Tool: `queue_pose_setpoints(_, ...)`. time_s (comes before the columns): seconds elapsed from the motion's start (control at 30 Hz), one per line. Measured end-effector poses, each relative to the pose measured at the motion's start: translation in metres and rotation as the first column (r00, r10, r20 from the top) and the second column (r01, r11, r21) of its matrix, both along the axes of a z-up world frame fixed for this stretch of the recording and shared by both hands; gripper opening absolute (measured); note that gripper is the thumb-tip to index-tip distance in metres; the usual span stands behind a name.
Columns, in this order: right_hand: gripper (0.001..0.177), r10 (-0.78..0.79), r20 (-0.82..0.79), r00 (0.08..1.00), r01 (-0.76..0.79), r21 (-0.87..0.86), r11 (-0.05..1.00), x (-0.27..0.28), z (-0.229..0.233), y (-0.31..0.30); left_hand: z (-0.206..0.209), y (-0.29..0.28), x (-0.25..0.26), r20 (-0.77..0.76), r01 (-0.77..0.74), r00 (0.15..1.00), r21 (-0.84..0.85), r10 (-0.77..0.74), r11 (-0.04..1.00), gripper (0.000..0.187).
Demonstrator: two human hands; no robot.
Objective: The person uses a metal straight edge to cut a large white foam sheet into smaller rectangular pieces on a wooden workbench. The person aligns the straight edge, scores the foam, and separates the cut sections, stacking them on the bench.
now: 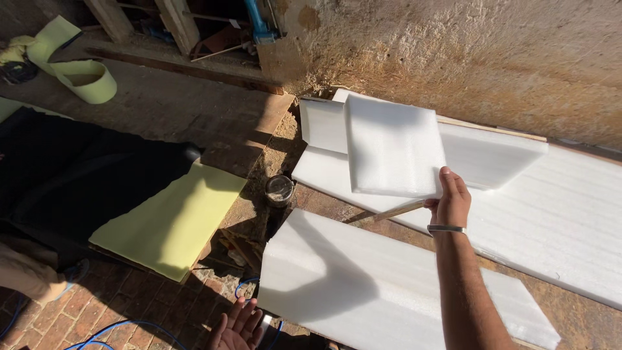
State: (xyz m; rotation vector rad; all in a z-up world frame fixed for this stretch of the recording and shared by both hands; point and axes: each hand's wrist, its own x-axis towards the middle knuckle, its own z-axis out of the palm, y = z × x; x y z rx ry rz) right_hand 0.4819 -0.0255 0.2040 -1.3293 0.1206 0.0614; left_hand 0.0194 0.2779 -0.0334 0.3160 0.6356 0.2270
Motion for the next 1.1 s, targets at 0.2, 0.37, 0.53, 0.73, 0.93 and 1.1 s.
queue_pose_setpoints(0.2, 0.024, 0.28, 0.075, 0.957, -0.28, -0.005, 0.96, 0.018, -0.015, 0.015, -0.011, 0.006, 0.038, -0.181, 0.082, 0.981, 0.051, -0.072, 0.995, 0.061)
queue_pose_setpoints(0.37, 0.019, 0.343, -0.143, 0.928, -0.365, -0.181, 0.913, -0.036, -0.071, -0.015, 0.043, -0.004, 0.088, -0.459, 0.252, 0.878, 0.207, -0.134, 0.945, 0.062)
queue_pose_setpoints(0.53, 0.02, 0.056, -0.37, 0.927, -0.205, -0.375, 0.904, -0.105, -0.121, -0.085, 0.107, -0.003, 0.139, -0.543, 0.235, 0.839, 0.312, -0.03, 0.921, 0.06)
queue_pose_setpoints(0.73, 0.021, -0.204, -0.07, 0.976, 0.122, -0.603, 0.788, -0.166, -0.123, -0.155, 0.131, 0.005, 0.162, -0.528, 0.355, 0.847, 0.651, 0.064, 0.671, 0.058)
queue_pose_setpoints(0.93, 0.05, -0.306, -0.21, 0.929, 0.085, -0.682, 0.726, -0.208, -0.131, -0.18, 0.091, 0.011, 0.162, -0.507, 0.505, 0.847, 0.676, -0.158, 0.537, 0.06)
queue_pose_setpoints(1.1, 0.064, -0.342, -0.383, 0.858, 0.078, -0.561, 0.824, -0.215, -0.159, -0.141, 0.069, 0.031, 0.152, -0.482, 0.555, 0.83, 0.676, -0.279, 0.484, 0.05)
